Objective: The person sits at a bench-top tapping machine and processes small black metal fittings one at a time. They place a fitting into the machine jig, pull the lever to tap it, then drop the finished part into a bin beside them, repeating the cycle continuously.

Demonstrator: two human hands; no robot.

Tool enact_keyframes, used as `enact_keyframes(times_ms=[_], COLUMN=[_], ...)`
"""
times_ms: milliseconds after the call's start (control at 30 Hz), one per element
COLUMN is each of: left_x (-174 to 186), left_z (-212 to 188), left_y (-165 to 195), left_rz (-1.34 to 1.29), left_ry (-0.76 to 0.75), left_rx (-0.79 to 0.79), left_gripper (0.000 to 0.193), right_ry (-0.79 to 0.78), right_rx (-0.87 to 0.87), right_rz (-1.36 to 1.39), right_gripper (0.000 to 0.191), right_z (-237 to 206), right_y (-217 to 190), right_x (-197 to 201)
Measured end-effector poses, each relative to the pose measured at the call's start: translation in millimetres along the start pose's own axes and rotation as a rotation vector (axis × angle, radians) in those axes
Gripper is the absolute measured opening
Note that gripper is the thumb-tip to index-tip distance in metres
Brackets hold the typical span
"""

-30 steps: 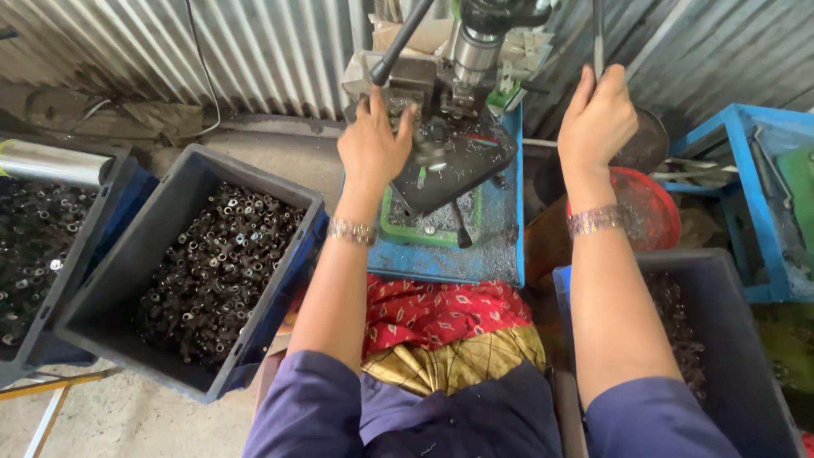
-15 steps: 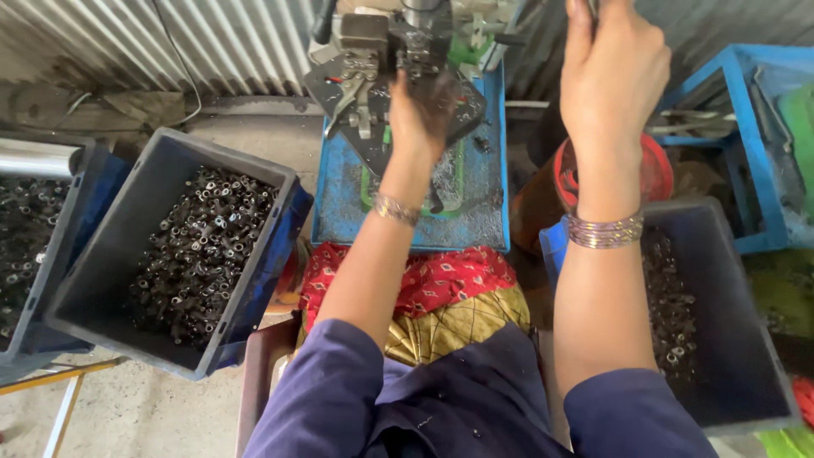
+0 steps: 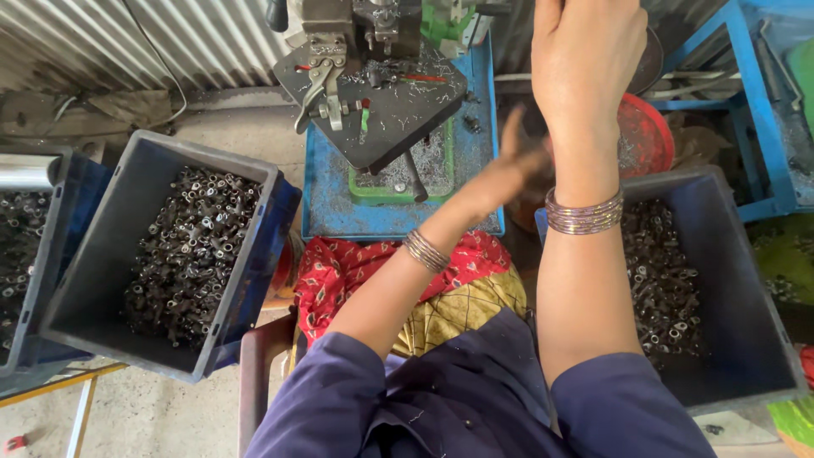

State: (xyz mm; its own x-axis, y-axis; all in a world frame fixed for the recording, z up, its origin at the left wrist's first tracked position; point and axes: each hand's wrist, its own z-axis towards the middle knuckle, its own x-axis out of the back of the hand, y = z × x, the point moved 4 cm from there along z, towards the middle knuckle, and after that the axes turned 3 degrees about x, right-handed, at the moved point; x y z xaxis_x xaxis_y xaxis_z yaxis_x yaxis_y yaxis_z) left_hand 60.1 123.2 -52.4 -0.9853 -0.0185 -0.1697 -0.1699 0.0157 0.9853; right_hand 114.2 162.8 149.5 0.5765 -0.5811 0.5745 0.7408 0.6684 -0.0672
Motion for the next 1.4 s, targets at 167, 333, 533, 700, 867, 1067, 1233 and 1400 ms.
enact_keyframes(times_ms=[167, 333, 533, 700, 867, 1067, 1233, 1400], left_x=[45.7, 120.1, 145.9, 147.8, 140.8, 125.6, 143.3, 158.3], left_z=[-8.0, -2.4, -5.0, -6.0, -9.3, 6.4, 57.0, 73.5], left_y=[29.8, 63.7, 57.0, 52.9, 46.1, 32.4, -2.6, -2.5], left_rz=[0.776, 1.411, 1.441, 1.389, 1.386, 0.321, -0.625, -0.492], left_ry=[0.321, 0.911, 1.11, 1.11, 0.965, 0.885, 0.854, 0.945], left_rx=[-0.161, -0.213, -0.163, -0.194, -0.117, -0.575, -0.34, -0.246], left_gripper=[0.068, 0.058, 0.042, 0.027, 0.018, 0.027, 0.036, 0.043], right_ry=[0.027, 0.036, 0.029, 0.076, 0.074, 0.069, 0.041, -0.008], right_rx=[0.04, 0.033, 0.036, 0.088, 0.101, 0.095, 0.055, 0.013], right_rz=[-0.021, -0.011, 0.001, -0.009, 0.003, 0.123, 0.077, 0.103], right_gripper=[0.026, 0.026, 0.025, 0.024, 0.026, 0.021, 0.031, 0.032], right_z=[6.0, 5.5, 4.2, 8.7, 17.3, 17.7, 13.7, 7.2], right_y=[-4.6, -5.2, -2.6, -7.9, -19.2, -23.4, -12.4, -1.9], right_x=[4.8, 5.1, 5.4, 14.2, 24.1, 31.1, 22.4, 15.7])
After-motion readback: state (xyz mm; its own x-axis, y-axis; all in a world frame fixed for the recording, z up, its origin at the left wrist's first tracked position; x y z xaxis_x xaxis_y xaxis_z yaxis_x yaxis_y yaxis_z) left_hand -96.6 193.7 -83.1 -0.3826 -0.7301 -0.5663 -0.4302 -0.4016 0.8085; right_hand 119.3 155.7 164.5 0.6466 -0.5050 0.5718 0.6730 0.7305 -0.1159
